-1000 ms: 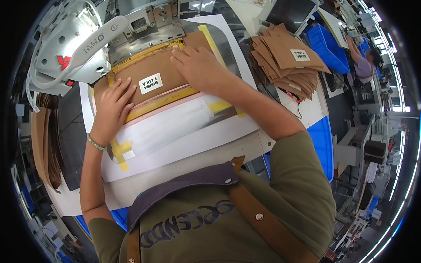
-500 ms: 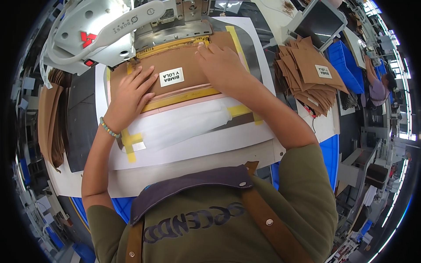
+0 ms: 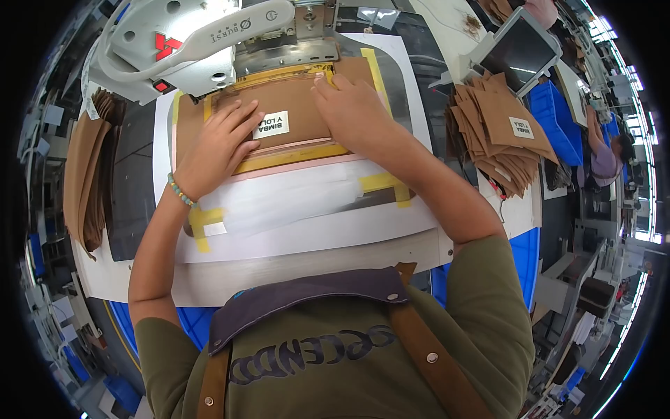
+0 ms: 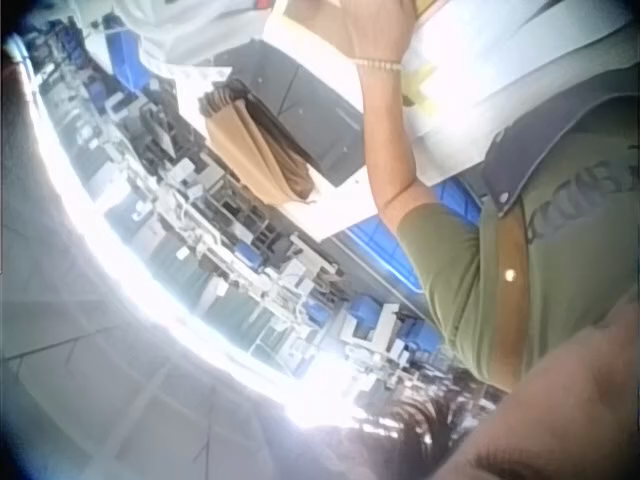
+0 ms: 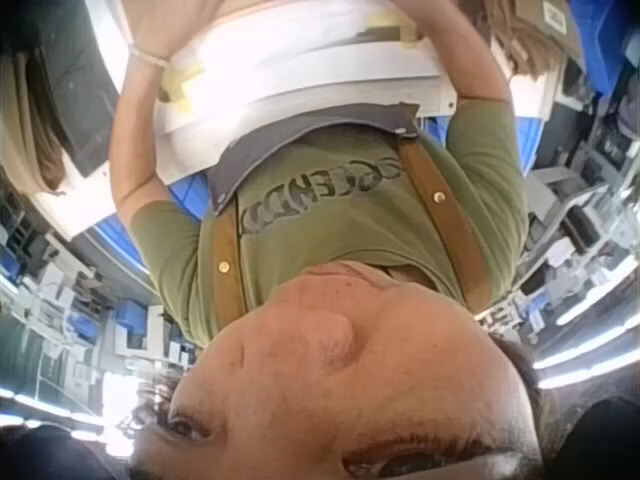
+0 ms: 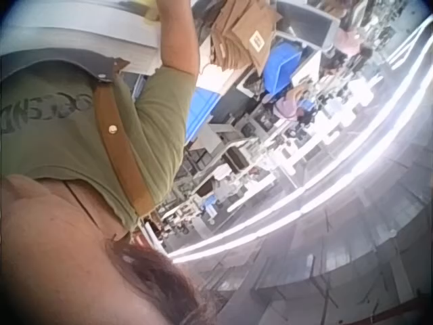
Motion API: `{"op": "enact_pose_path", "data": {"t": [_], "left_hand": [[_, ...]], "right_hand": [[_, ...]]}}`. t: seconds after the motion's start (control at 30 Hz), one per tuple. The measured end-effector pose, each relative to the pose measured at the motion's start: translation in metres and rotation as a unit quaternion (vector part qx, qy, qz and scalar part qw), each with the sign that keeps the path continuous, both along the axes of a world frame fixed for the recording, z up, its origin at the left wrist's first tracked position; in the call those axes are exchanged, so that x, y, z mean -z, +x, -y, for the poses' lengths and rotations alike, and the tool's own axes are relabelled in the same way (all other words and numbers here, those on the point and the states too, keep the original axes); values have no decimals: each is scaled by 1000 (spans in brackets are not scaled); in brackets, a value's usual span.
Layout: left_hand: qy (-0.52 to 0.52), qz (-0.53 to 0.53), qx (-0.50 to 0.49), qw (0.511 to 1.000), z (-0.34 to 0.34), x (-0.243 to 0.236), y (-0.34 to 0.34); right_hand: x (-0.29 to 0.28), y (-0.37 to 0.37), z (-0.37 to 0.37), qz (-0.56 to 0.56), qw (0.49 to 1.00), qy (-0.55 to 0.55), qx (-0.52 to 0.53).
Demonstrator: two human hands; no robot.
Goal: Sewing labels onto leather pieces using an industrial sewing machine.
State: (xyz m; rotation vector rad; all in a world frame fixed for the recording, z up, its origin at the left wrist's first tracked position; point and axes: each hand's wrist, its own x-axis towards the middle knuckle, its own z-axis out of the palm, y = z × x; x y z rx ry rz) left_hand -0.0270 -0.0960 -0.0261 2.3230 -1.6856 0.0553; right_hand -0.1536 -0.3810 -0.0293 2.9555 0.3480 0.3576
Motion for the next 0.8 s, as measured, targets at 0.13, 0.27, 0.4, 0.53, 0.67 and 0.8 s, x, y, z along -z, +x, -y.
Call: {"op": "enact_pose_path", "data": {"t": [0.13,0.27,0.4,0.53,0.67,0.8], "left_hand": [[-1,-1,3,1000,-3,-3,2],[-4,-3,1,1000,-6,-3,5],[-12,7,-3,1000,-8,-1,5],[-19,16,0,1000,-10,1,8],[-24,17,2,1000,-12,3,10],[-34,19,4,999,-14,4,11]], "right_hand": [[0,8,-11,26,999,-8,-24],[2,17,-22,52,998,0,-48],[0,23,-33,57,996,6,-62],[-2,30,-47,44,997,-10,-64],[-4,36,-58,32,997,-22,-63],[-3,44,-69,25,997,-24,-67]]}}
